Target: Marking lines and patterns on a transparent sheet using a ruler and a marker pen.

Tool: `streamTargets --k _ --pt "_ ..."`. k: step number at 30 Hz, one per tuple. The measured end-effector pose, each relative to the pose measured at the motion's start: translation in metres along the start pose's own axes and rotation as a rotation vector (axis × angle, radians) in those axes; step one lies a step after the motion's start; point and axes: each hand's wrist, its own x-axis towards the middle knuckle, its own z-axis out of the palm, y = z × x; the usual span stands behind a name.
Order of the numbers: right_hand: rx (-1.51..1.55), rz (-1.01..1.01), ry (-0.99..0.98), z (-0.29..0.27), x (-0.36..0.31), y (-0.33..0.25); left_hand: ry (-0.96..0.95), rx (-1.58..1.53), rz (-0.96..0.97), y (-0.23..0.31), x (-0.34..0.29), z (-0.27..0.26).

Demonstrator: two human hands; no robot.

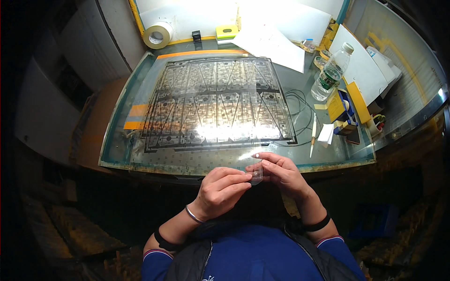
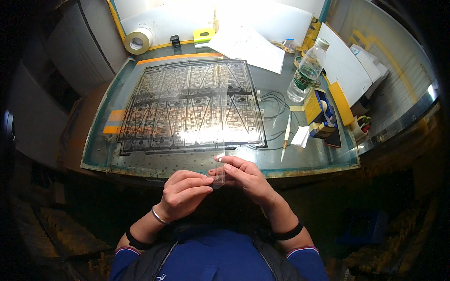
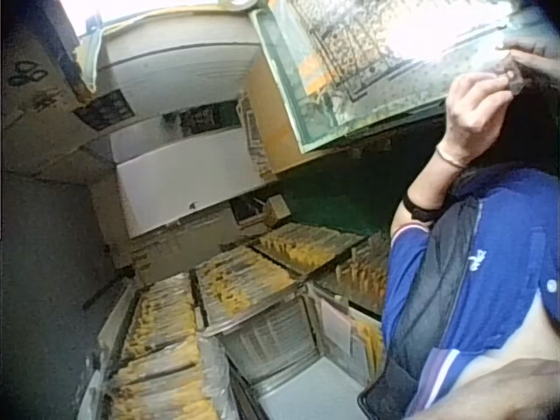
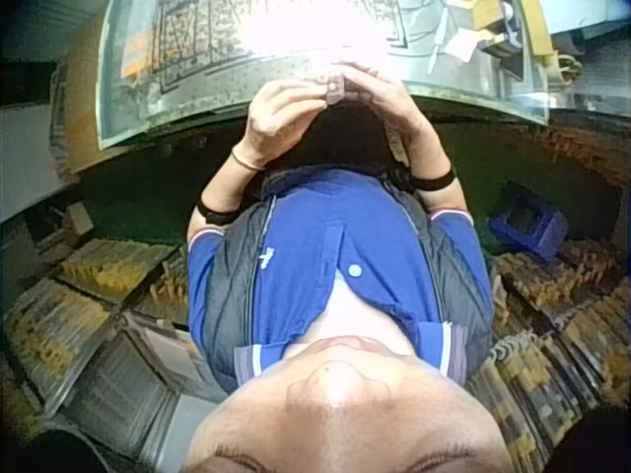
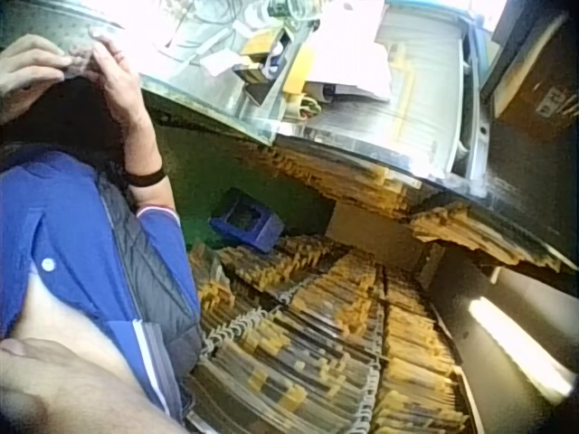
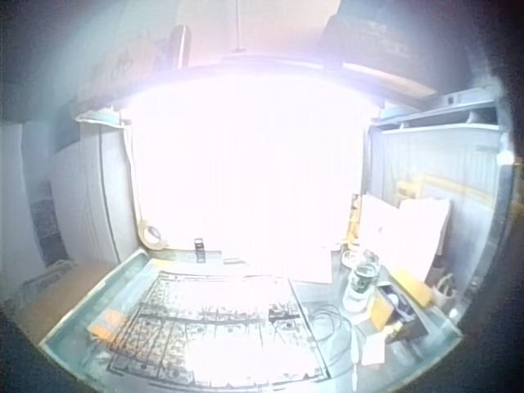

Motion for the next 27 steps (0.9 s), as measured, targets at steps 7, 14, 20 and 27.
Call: streamTargets --k 7,14,20,27 --pt "-0.001 0.009 -0.019 -0.0016 0.0004 -0.0006 0.01 0.008 0.006 0.0005 0.0015 -0.0007" --pt "-0.047 -0.009 -0.025 -0.0017 0.0008 0.0008 0.009 0.039 0.024 -0.0036 -0.0002 -0.0027" --pt "-0.01 -0.012 -0.027 -0.0008 0.001 0.0008 0.042 0.072 -0.022 0.0008 0.0016 -0.0049" --pt "0.008 -0.021 0.055 0.0025 -0.0005 -0.0012 0.008 0.234 0.021 -0.0054 -0.0016 -0.0087"
